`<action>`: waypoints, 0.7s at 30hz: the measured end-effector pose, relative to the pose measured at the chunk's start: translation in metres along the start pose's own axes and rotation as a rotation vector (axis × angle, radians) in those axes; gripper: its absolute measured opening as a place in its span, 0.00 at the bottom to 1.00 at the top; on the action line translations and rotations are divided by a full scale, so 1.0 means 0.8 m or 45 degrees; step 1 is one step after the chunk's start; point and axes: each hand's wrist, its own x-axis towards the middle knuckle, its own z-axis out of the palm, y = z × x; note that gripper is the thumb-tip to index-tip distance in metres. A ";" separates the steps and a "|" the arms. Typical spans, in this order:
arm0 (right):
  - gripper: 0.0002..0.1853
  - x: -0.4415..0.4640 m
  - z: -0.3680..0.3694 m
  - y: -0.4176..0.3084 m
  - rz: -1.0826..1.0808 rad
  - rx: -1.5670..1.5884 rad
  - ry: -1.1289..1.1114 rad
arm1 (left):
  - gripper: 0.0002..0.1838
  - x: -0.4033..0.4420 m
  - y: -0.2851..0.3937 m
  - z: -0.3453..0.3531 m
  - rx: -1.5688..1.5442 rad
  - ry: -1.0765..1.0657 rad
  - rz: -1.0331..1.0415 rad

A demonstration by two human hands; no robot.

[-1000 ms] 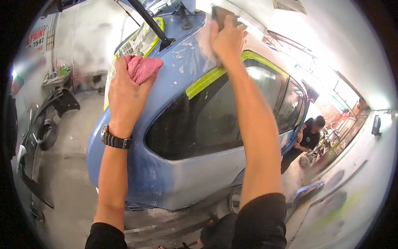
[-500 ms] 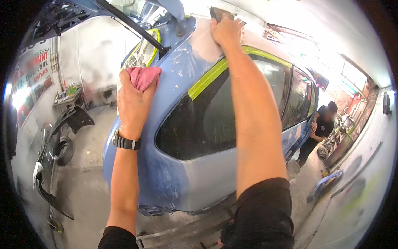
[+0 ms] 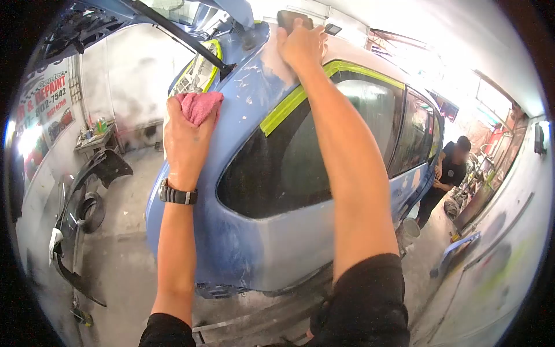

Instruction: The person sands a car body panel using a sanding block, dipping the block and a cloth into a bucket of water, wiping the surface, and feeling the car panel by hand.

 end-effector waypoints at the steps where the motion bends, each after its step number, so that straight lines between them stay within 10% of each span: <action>1: 0.34 -0.035 -0.013 -0.015 -0.039 0.027 -0.040 | 0.28 -0.001 -0.001 -0.003 -0.002 0.011 0.028; 10: 0.32 0.046 0.019 -0.013 0.143 -0.068 -0.065 | 0.29 0.002 -0.004 0.001 0.013 0.014 0.032; 16: 0.31 -0.116 -0.037 -0.052 -0.128 0.107 -0.019 | 0.29 0.001 -0.006 0.003 0.016 0.049 0.051; 21: 0.34 0.057 0.018 0.014 -0.197 0.135 -0.232 | 0.29 0.003 -0.004 0.003 0.039 0.031 0.024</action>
